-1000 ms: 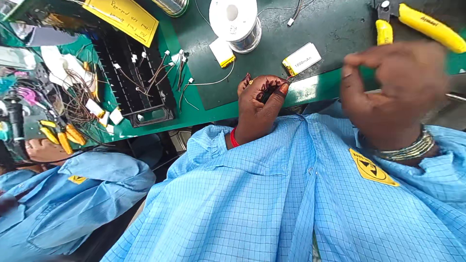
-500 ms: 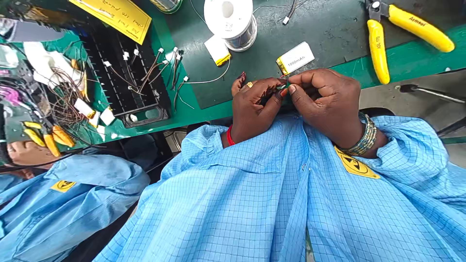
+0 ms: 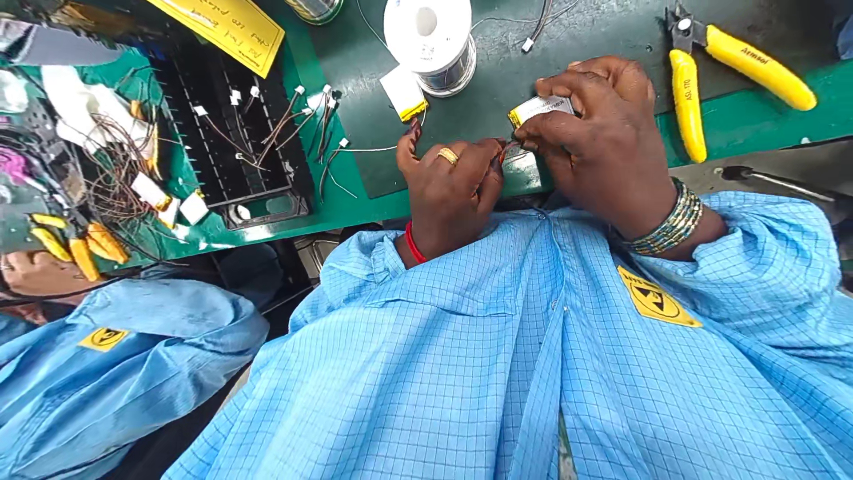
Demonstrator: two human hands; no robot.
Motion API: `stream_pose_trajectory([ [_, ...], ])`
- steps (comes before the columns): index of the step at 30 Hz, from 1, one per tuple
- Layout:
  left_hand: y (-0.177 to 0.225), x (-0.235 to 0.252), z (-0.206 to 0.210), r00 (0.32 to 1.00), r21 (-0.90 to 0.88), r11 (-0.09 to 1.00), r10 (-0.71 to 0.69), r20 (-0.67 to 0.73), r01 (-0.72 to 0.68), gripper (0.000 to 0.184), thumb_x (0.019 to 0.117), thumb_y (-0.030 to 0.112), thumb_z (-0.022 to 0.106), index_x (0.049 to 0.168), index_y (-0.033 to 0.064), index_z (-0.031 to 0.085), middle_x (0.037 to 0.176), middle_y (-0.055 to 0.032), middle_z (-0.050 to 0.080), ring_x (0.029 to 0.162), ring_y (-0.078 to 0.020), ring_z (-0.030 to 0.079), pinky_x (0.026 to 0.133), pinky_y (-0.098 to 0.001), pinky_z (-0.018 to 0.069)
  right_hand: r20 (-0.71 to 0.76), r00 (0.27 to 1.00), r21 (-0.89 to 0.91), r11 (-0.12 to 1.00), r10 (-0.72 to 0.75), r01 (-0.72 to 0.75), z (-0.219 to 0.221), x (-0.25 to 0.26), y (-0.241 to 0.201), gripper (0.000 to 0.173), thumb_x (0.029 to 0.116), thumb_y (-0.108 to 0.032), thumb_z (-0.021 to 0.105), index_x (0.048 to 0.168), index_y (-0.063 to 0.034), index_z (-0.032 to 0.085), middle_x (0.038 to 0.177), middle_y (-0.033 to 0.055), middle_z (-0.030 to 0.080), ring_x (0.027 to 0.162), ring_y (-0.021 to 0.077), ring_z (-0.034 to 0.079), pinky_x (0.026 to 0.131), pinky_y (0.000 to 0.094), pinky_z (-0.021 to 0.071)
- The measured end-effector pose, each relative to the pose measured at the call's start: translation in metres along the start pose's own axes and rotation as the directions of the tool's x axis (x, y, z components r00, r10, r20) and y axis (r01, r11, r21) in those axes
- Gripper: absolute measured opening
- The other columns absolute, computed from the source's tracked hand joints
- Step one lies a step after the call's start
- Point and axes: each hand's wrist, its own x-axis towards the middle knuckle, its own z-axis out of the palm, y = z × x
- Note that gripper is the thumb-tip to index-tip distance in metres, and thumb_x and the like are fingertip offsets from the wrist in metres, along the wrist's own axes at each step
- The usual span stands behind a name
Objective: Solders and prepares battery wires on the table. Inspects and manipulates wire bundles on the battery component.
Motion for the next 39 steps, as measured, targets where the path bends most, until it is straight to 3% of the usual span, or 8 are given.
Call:
stream_pose_trajectory([
  [8,-0.002,0.002,-0.008,0.996,0.188,0.979,0.075,0.042,-0.081,0.015,0.0936,0.014,0.064,0.088,0.0074,0.077,0.069,-0.0069,0.068,0.063,-0.0224,0.062,0.097,-0.0563,0.0388,0.048,0.995,-0.081,0.992,-0.089,0.093,-0.005,0.006,0.01,0.02,0.1036,-0.019,0.055,0.108,-0.0177,0.075,0.126,0.0205,0.068,0.131,0.0512,0.049,0.1,0.0644,0.0362],
  [11,-0.002,0.0,-0.011,0.984,0.027,0.999,-0.022,0.175,0.017,0.016,0.0946,0.013,0.06,0.088,0.0073,0.074,0.072,-0.007,0.071,0.066,-0.0194,0.066,0.091,-0.0501,0.0429,0.028,0.997,-0.103,0.992,-0.07,0.072,-0.005,0.009,0.013,0.022,0.1035,-0.017,0.055,0.11,-0.0185,0.076,0.125,0.021,0.068,0.13,0.0504,0.051,0.1,0.0638,0.0363],
  [14,0.0,0.001,-0.014,0.943,-0.15,0.97,-0.137,0.304,0.189,0.015,0.0948,0.012,0.06,0.093,0.0057,0.074,0.072,-0.004,0.069,0.065,-0.0128,0.061,0.076,-0.0406,0.0443,-0.017,0.999,-0.097,0.994,-0.049,0.047,0.0,0.008,0.014,0.022,0.104,-0.017,0.054,0.111,-0.0175,0.075,0.126,0.0214,0.067,0.13,0.049,0.052,0.1,0.0627,0.0369],
  [16,0.001,0.002,-0.016,0.915,-0.216,0.932,-0.204,0.348,0.29,0.015,0.097,0.013,0.061,0.096,0.0053,0.073,0.075,-0.0016,0.07,0.067,-0.0077,0.06,0.079,-0.0383,0.045,-0.093,0.995,-0.075,0.997,-0.038,0.031,0.004,0.004,0.01,0.02,0.1047,-0.017,0.056,0.11,-0.0122,0.075,0.124,0.0212,0.069,0.125,0.0454,0.057,0.099,0.058,0.0404],
  [20,0.002,0.005,-0.019,0.888,-0.266,0.886,-0.268,0.374,0.38,0.014,0.1002,0.014,0.062,0.099,0.0051,0.072,0.08,0.0007,0.07,0.072,-0.0028,0.063,0.079,-0.0296,0.0502,-0.231,0.973,0.058,0.998,-0.024,0.039,0.007,-0.013,-0.011,0.017,0.0987,-0.013,0.062,0.097,-0.001,0.075,0.093,0.0168,0.075,0.087,0.0316,0.068,0.074,0.0418,0.0508],
  [22,0.003,0.007,-0.021,0.881,-0.284,0.873,-0.276,0.385,0.397,0.015,0.1009,0.014,0.062,0.099,0.0041,0.072,0.081,0.0,0.069,0.073,-0.0012,0.062,0.072,-0.0215,0.0511,-0.208,0.978,0.12,0.993,0.006,0.019,0.011,-0.02,-0.018,0.019,0.0958,-0.013,0.061,0.094,-0.0007,0.075,0.089,0.0156,0.075,0.081,0.0281,0.07,0.067,0.0384,0.0532],
  [28,0.006,0.009,-0.025,0.834,-0.395,0.767,-0.317,0.452,0.506,0.011,0.1,0.01,0.063,0.101,0.0015,0.07,0.082,0.0004,0.068,0.069,0.0016,0.061,0.062,-0.015,0.0517,-0.212,0.976,0.196,0.981,0.04,0.003,0.021,-0.022,-0.021,0.017,0.0955,-0.012,0.062,0.095,-0.0009,0.076,0.093,0.0148,0.076,0.085,0.0254,0.072,0.072,0.0354,0.0555],
  [39,0.016,0.017,-0.027,0.717,-0.544,0.471,-0.395,0.574,0.695,0.007,0.1006,-0.001,0.058,0.104,-0.0021,0.064,0.087,0.0018,0.068,0.072,0.0001,0.066,0.065,-0.0168,0.0583,-0.234,0.97,0.245,0.969,0.069,-0.01,0.023,-0.022,-0.021,0.016,0.0952,-0.01,0.062,0.095,0.0003,0.075,0.091,0.0145,0.076,0.084,0.023,0.072,0.071,0.0336,0.0552],
])
